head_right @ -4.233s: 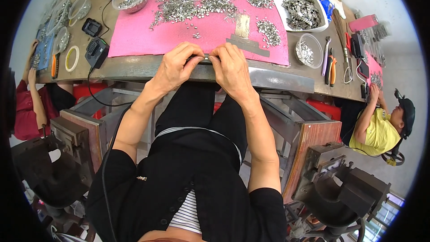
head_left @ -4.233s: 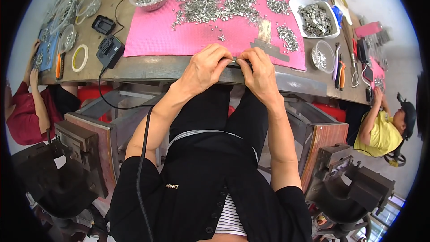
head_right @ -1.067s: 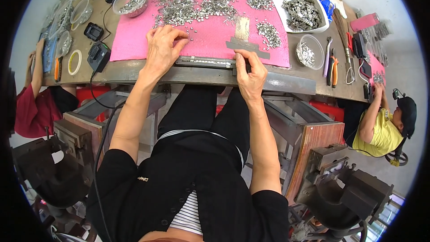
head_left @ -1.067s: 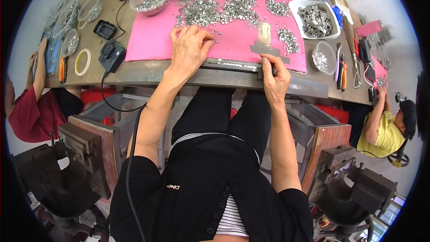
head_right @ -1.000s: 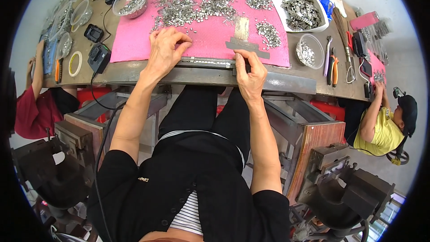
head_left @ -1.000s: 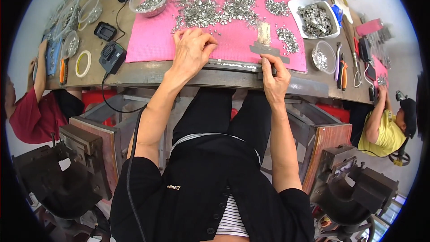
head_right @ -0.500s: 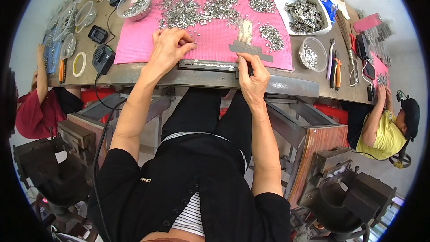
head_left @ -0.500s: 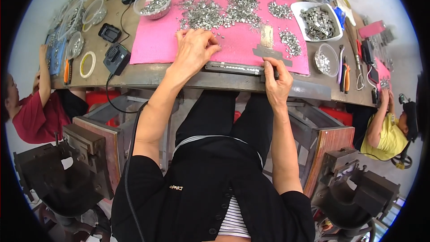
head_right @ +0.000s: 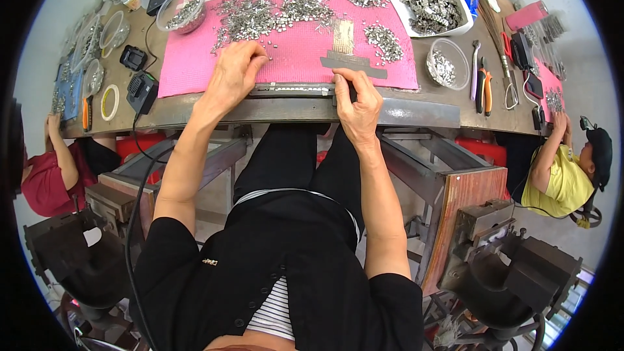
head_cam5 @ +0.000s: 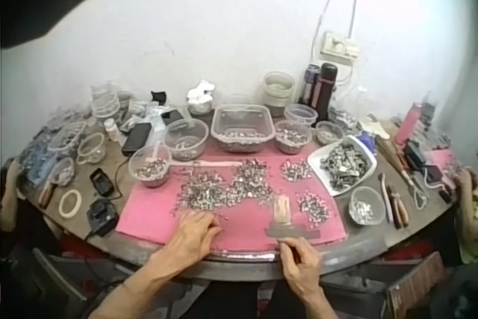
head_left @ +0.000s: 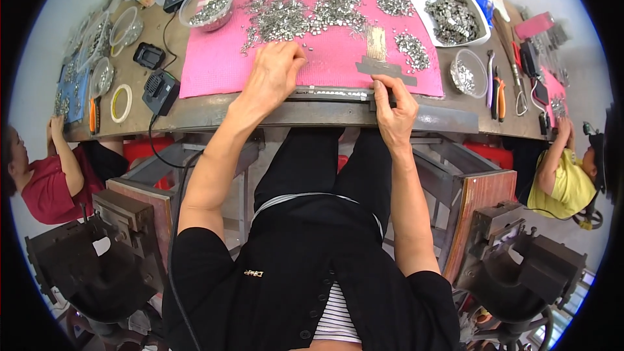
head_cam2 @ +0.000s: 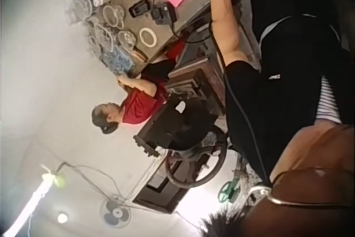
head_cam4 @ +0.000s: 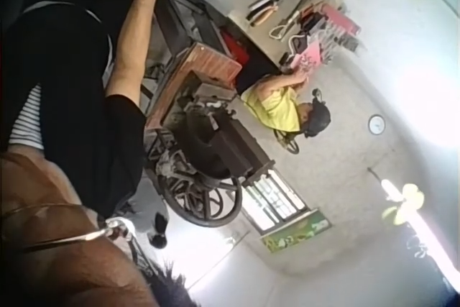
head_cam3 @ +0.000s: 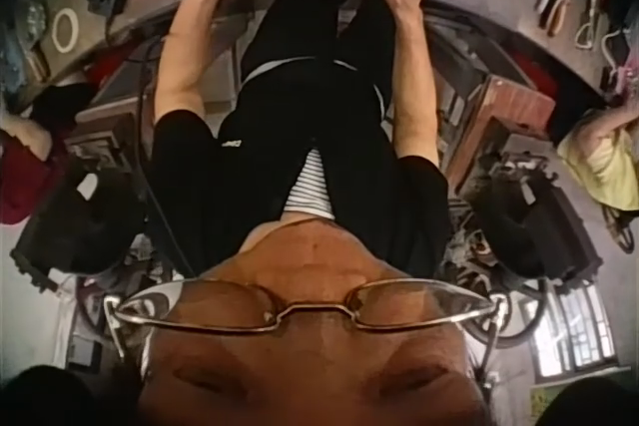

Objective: The user is manually loading small metal components into an assembly jig and then using a manual press machine to process them.

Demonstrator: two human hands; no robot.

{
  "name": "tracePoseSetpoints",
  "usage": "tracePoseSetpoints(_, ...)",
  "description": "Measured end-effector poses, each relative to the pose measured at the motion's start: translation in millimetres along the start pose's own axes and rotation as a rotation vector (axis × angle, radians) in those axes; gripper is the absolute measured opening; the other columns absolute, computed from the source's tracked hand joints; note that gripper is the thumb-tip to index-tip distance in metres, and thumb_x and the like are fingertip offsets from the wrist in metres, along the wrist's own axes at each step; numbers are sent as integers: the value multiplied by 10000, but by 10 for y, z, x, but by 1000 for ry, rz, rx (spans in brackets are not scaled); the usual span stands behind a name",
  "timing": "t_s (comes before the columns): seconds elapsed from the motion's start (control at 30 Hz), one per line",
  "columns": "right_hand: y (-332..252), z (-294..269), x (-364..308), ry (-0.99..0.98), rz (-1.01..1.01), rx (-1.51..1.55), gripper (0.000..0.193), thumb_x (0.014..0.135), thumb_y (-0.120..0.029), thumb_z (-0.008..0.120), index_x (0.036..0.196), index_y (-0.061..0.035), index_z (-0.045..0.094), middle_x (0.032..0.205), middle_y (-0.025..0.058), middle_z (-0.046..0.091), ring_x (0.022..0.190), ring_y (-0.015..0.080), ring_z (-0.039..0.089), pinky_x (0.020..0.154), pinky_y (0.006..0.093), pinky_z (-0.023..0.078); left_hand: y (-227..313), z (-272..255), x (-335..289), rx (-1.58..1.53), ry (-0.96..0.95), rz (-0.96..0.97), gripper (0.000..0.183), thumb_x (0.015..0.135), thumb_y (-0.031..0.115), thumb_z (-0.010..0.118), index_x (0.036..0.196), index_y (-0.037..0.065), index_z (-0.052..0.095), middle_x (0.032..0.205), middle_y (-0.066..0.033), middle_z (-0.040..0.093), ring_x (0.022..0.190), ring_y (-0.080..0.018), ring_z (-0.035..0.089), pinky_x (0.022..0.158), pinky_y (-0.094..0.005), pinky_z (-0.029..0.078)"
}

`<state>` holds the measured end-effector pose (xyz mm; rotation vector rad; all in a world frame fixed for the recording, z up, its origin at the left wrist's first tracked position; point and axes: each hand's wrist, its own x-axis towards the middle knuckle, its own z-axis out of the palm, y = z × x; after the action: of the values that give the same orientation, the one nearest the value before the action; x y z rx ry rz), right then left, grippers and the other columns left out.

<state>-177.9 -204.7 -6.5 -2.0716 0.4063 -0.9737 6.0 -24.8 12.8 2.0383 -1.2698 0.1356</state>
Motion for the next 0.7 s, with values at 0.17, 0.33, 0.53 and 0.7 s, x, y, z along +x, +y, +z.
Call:
tracePoseSetpoints(0.17, -6, -5, -4, -4, 6, -12, 117, 921, -13, 682, 1031, -32, 718, 821, 78, 682, 765, 212, 668, 712, 316, 512, 497, 198, -113, -247, 24, 31, 42, 929, 40, 624, 955, 8, 624, 836, -130, 629, 803, -302, 594, 742, -405, 482)
tracePoseSetpoints(0.33, -11, -2, -4, -1, 12, -8, 117, 921, -12, 683, 1031, -31, 718, 826, 83, 685, 758, 207, 669, 705, 319, 514, 589, 413, -190, -154, 95, 56, 63, 909, 52, 653, 954, 26, 618, 881, -100, 609, 828, -289, 571, 775, -392, 439)
tracePoseSetpoints(0.53, -29, 3, -6, 5, 6, -4, 118, 919, -11, 684, 1030, -30, 718, 831, 87, 687, 755, 204, 671, 701, 317, 517, 609, 452, -213, -103, 111, 62, 90, 862, 45, 670, 917, 46, 600, 898, -91, 602, 867, -291, 574, 781, -413, 417)
tracePoseSetpoints(0.7, -11, -3, -4, 5, 11, -8, 115, 917, -16, 687, 1027, -31, 717, 833, 84, 688, 763, 210, 673, 708, 318, 519, 598, 486, -226, -61, 148, 122, 108, 858, 53, 684, 926, 45, 600, 904, -98, 606, 873, -301, 578, 794, -420, 430)
